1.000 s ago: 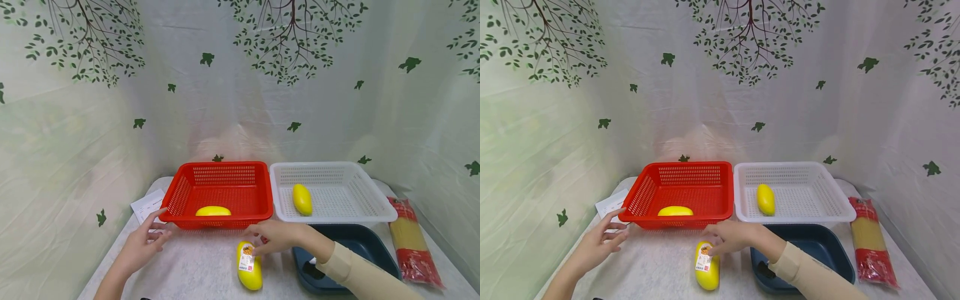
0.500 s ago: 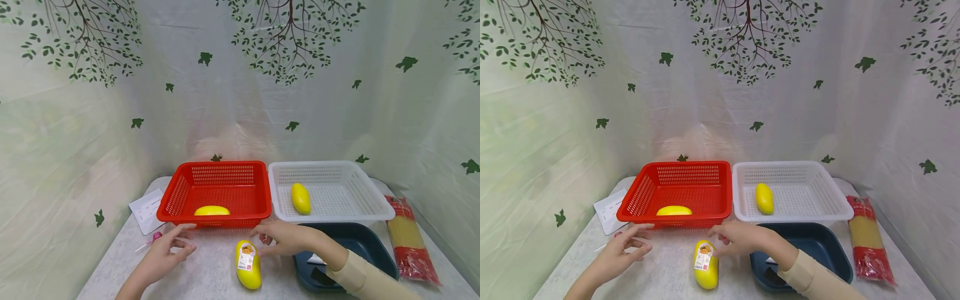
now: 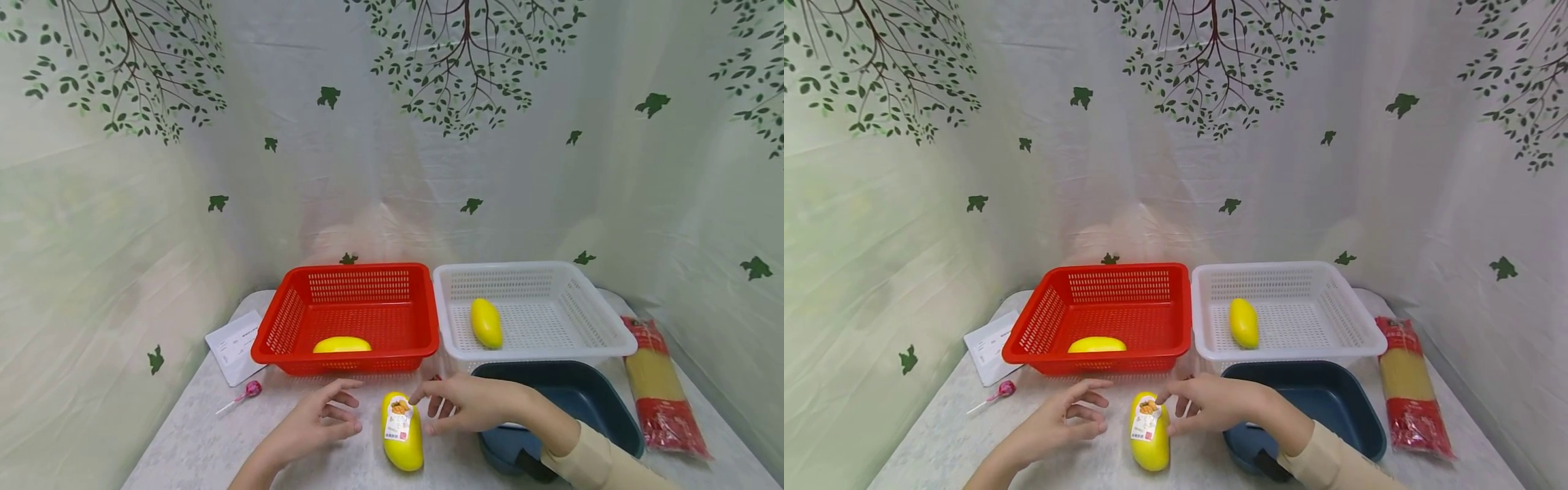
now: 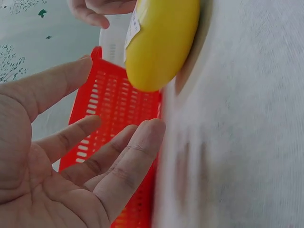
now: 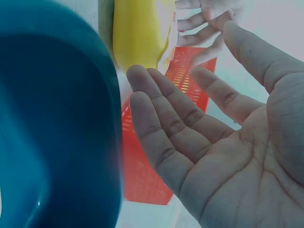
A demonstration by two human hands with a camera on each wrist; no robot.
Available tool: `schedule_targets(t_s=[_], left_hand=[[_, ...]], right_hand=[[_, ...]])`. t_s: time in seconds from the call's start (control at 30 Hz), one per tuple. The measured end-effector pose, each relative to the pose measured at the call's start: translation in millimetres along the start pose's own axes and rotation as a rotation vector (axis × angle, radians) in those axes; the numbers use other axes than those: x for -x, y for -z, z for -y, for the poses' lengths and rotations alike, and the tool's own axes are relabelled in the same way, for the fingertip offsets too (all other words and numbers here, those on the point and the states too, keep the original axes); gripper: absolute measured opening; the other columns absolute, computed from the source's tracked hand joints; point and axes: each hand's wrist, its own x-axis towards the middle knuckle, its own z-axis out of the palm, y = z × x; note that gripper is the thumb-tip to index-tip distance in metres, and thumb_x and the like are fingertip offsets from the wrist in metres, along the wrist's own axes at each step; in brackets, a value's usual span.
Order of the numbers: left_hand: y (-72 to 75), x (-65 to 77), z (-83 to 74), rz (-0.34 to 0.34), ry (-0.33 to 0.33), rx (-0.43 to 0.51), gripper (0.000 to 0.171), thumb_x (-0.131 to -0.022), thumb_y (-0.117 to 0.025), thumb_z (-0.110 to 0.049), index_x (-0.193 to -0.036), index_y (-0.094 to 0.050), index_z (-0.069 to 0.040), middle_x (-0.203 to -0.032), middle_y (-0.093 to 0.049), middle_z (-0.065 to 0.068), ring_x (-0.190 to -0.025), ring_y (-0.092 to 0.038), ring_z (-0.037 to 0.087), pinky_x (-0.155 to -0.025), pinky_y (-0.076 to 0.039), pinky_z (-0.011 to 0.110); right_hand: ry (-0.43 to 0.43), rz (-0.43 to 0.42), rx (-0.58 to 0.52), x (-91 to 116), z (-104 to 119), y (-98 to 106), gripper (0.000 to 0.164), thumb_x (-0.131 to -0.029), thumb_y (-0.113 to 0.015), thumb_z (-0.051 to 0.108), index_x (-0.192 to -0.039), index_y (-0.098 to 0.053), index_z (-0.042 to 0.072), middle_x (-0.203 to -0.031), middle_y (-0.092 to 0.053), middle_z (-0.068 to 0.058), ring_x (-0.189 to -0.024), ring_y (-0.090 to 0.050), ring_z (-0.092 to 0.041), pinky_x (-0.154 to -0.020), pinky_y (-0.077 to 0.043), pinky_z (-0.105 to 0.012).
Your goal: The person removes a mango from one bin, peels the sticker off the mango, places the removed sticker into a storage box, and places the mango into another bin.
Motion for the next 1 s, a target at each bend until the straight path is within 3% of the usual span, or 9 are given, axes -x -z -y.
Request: schedule_targets(t_s=[0.47, 0.7, 1.0], left_hand=[[-21.7, -20.9, 2.5, 0.081, 0.078, 0.023, 0.086, -0.088, -0.091, -0.019, -0.16, -0.045, -0.01, -0.131, -0.067, 0.012, -0.114, -0.071, 0.024, -0.091, -0.066, 0.044], [-30.0, -28.2, 3.2, 0.106, 0.021, 0.062, 0.093, -0.085, -0.092, -0.013, -0.162, -0.04, -0.007, -0.131, -0.064, 0.016, -0.115, -0.07, 0.026, -0.09, -0.064, 0.038], [-36.9, -34.1, 4.2, 0.106, 0.052, 0.092, 0.087, -0.08, -0.094, -0.009, -0.155, -0.05, -0.007, -0.127, -0.065, 0.015, -0.112, -0.07, 0.025, -0.087, -0.063, 0.039]], right_hand=[[0.108, 0.063, 0.027, 3.4, -7.2, -5.4, 0.03, -0.102, -0.074, 0.03, -0.129, -0.071, 0.017, -0.11, -0.075, 0.014, -0.097, -0.067, 0.004, -0.087, -0.058, -0.016], [0.147, 0.085, 0.047, 0.1, -10.2, -10.4, 0.03, -0.103, -0.072, 0.03, -0.129, -0.071, 0.017, -0.111, -0.075, 0.015, -0.097, -0.066, 0.006, -0.087, -0.058, -0.015], [0.141, 0.096, 0.04, -3.1, -13.0, -14.7, 0.028, -0.101, -0.074, 0.029, -0.127, -0.071, 0.018, -0.115, -0.076, 0.014, -0.097, -0.068, 0.006, -0.089, -0.058, -0.014]])
